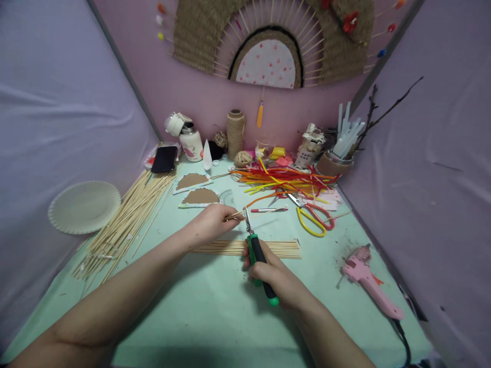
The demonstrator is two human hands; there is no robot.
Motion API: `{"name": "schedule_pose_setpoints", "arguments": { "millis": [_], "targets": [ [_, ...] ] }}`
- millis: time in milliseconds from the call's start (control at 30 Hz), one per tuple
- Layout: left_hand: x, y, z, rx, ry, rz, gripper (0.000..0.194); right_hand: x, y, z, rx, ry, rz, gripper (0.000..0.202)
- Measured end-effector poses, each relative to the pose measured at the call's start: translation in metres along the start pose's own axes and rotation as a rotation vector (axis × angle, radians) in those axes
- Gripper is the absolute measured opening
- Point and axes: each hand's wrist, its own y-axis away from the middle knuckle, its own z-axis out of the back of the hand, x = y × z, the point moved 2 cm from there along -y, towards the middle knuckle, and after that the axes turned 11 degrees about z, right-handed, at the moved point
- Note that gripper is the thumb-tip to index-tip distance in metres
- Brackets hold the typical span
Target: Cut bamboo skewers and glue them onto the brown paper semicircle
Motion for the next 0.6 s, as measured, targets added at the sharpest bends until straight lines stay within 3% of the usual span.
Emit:
{"name": "schedule_pose_setpoints", "arguments": {
  "millis": [600],
  "targets": [
    [-0.0010,0.0008,-0.0012,-0.001,-0.025,-0.038,0.024,0.0033,-0.0008,-0.0020,-0.013,0.024,-0.030,0.042]
  ]
}}
